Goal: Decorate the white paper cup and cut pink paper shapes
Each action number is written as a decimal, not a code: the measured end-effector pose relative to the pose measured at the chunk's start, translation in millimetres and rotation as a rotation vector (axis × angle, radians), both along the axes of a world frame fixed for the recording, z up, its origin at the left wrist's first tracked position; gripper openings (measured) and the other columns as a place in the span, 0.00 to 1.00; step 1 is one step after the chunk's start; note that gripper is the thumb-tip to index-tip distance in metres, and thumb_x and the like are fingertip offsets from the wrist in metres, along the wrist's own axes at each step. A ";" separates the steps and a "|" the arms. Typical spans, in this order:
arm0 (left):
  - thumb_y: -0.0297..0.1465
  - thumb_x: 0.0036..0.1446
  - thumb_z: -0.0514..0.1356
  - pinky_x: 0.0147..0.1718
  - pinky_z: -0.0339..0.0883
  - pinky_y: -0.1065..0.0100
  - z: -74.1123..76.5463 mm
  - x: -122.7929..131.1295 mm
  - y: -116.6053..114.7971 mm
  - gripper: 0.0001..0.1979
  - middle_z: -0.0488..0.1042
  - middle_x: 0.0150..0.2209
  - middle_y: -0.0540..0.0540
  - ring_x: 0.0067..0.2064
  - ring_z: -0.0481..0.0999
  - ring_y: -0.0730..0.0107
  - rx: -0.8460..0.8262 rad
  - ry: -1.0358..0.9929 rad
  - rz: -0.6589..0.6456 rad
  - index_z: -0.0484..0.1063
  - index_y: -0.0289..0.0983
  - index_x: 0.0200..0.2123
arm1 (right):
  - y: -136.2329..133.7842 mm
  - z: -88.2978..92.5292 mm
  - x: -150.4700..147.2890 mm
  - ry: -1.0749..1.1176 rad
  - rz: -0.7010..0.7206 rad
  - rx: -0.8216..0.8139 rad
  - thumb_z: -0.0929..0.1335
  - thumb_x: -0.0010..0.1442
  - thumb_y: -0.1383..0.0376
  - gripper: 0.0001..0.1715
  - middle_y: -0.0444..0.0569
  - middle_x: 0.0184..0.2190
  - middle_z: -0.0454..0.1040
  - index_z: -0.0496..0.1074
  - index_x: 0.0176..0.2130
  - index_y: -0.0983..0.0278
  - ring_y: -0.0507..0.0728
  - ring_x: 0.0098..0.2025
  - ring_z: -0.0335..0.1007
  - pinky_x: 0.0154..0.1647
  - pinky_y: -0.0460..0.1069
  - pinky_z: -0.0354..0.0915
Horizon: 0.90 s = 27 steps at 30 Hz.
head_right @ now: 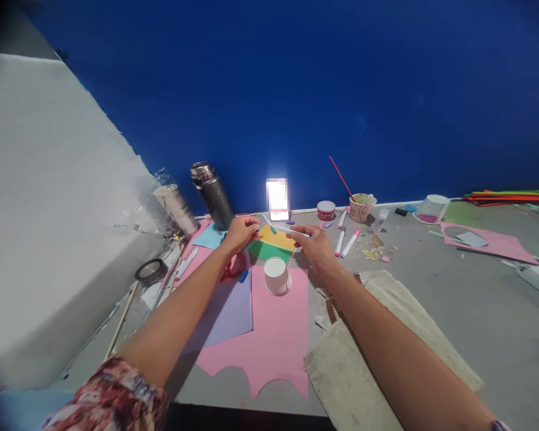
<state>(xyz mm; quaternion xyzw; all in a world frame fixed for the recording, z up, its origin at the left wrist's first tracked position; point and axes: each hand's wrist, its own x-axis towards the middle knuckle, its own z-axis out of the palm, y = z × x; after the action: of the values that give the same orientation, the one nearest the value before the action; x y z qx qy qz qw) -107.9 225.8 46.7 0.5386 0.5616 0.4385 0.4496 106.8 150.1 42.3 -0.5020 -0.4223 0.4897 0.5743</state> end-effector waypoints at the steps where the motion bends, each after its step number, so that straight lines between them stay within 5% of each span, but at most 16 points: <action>1: 0.27 0.60 0.65 0.40 0.72 0.65 3.1 -0.4 -8.3 0.03 0.76 0.32 0.45 0.37 0.78 0.65 -0.025 -0.077 -0.017 0.75 0.35 0.33 | -1.6 1.4 -1.2 -0.009 0.016 0.012 0.78 0.45 0.60 0.16 0.50 0.31 0.84 0.84 0.36 0.63 0.51 0.27 0.68 0.21 0.43 0.57; 6: 0.34 0.64 0.66 0.33 0.73 0.70 6.5 -2.9 -46.5 0.09 0.75 0.29 0.46 0.30 0.76 0.74 -0.122 -0.400 -0.099 0.74 0.34 0.34 | -10.9 7.6 -8.1 -0.051 0.105 0.052 0.78 0.47 0.57 0.16 0.49 0.31 0.83 0.84 0.37 0.62 0.51 0.27 0.68 0.24 0.45 0.60; 11: 0.33 0.61 0.69 0.28 0.70 0.75 0.4 -7.7 -55.5 0.10 0.74 0.27 0.48 0.26 0.74 0.78 -0.131 -0.551 -0.137 0.75 0.33 0.32 | -14.5 9.2 -10.4 -0.121 0.136 0.073 0.77 0.48 0.57 0.16 0.45 0.25 0.79 0.84 0.37 0.62 0.51 0.25 0.66 0.23 0.45 0.59; 20: 0.32 0.53 0.74 0.22 0.67 0.73 -6.9 -7.2 -65.7 0.10 0.77 0.26 0.45 0.25 0.77 0.71 -0.111 -0.481 -0.149 0.80 0.32 0.33 | -12.2 9.0 -5.3 -0.291 0.274 0.161 0.74 0.53 0.60 0.10 0.44 0.23 0.79 0.82 0.35 0.63 0.51 0.23 0.66 0.24 0.46 0.62; 27: 0.32 0.55 0.72 0.24 0.69 0.73 -6.3 5.1 -68.2 0.09 0.79 0.28 0.44 0.26 0.79 0.71 -0.059 -0.435 -0.072 0.79 0.33 0.34 | -10.3 4.2 -13.0 -0.387 0.266 0.177 0.69 0.59 0.60 0.13 0.49 0.33 0.84 0.79 0.42 0.62 0.52 0.26 0.72 0.27 0.46 0.66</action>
<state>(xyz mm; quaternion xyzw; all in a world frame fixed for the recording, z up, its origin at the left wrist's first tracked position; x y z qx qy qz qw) -102.7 157.6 40.4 0.4377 0.4445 0.5114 0.5910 93.8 139.8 46.6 -0.4741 -0.6279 0.4171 0.4549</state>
